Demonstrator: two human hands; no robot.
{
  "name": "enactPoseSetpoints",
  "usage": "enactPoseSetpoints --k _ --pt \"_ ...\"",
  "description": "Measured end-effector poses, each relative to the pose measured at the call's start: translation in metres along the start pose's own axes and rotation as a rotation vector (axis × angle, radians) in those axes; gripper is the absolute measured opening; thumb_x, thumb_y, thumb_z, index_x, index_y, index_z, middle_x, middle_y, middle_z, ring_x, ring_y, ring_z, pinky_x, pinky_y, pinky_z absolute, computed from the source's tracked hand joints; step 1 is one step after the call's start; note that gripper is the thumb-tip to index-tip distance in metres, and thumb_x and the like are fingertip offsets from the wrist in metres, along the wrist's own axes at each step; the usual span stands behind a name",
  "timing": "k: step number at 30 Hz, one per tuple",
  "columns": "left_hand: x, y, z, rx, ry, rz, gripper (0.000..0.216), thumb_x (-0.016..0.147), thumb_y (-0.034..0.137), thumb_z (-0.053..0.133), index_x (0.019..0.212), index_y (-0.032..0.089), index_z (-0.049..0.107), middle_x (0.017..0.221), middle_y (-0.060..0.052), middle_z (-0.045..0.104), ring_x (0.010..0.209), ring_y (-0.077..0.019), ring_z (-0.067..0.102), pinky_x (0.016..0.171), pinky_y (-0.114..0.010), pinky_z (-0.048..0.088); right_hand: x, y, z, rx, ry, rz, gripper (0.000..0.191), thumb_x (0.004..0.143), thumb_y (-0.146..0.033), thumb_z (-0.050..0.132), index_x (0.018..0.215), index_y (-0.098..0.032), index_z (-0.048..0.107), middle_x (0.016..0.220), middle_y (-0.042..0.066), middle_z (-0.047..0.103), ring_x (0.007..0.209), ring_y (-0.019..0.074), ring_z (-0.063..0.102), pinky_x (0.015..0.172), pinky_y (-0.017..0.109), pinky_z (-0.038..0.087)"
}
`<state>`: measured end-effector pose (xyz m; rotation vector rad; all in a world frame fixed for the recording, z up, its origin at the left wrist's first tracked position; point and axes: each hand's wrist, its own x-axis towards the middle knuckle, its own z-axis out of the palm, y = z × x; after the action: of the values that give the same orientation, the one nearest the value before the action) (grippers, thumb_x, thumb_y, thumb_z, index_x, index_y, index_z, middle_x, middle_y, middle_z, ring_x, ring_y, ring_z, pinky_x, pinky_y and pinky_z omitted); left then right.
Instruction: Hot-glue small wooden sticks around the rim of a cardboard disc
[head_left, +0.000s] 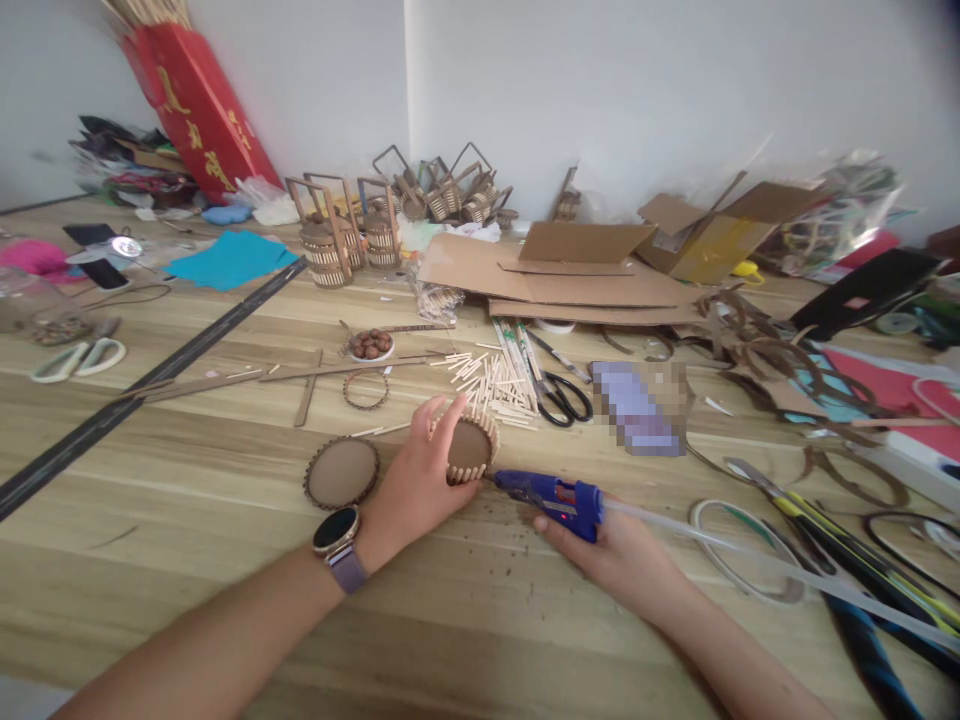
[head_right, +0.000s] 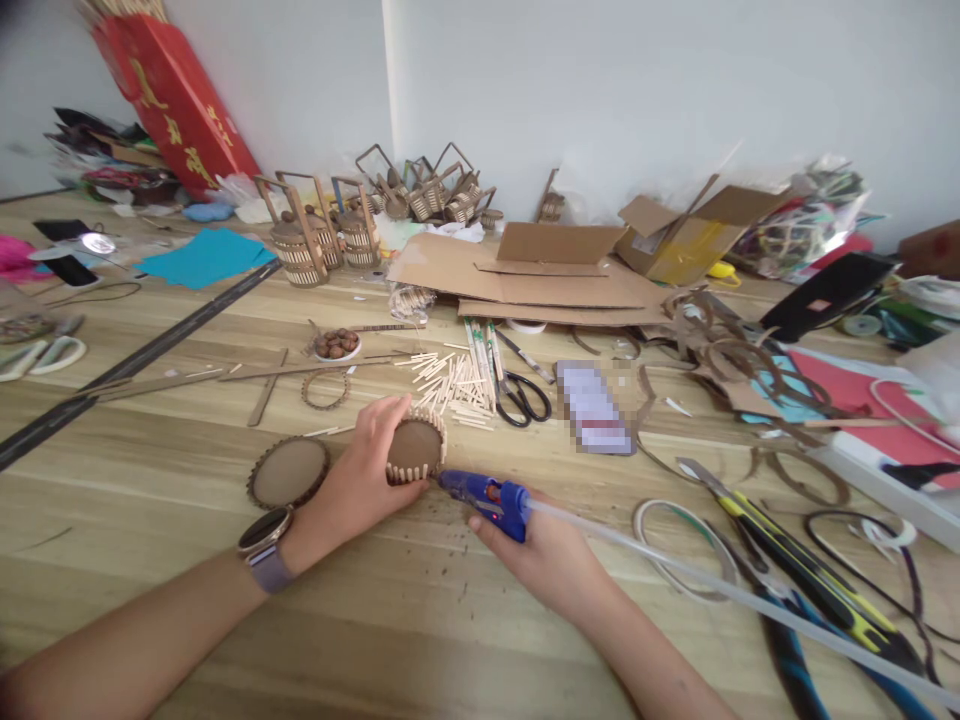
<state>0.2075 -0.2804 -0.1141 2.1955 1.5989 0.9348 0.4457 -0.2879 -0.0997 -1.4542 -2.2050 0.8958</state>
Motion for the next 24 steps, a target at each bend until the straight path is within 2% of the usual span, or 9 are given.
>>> enactPoseSetpoints --k 5,20,24 --pt "0.0002 -0.0014 0.0011 0.003 0.006 0.013 0.091 0.075 0.020 0.071 0.147 0.023 0.014 0.146 -0.017 0.027 0.140 -0.0325 0.028 0.113 -0.051 0.031 0.0003 0.0001 0.0003 0.010 0.008 -0.017 0.042 0.086 -0.046 0.053 0.118 -0.023 0.067 0.119 0.008 0.071 0.110 0.0305 0.064 0.096 0.044 0.050" --pt "-0.0004 -0.0015 0.0008 0.018 0.003 0.014 0.091 0.076 0.020 0.071 0.146 0.022 0.014 0.145 -0.018 0.027 0.139 -0.0331 0.028 0.113 -0.052 0.032 0.0000 -0.0032 0.0004 -0.014 0.013 0.006 0.041 0.086 -0.046 0.051 0.115 -0.022 0.068 0.115 0.007 0.072 0.107 0.0280 0.066 0.093 0.038 0.052" --pt "0.0002 -0.0020 0.0012 0.017 0.004 0.021 0.092 0.075 0.020 0.071 0.146 0.023 0.014 0.145 -0.017 0.028 0.139 -0.0333 0.029 0.113 -0.052 0.032 0.0000 -0.0040 0.0006 -0.019 0.013 0.014 0.044 0.086 -0.047 0.050 0.115 -0.019 0.068 0.115 0.009 0.072 0.106 0.0291 0.067 0.093 0.040 0.053"
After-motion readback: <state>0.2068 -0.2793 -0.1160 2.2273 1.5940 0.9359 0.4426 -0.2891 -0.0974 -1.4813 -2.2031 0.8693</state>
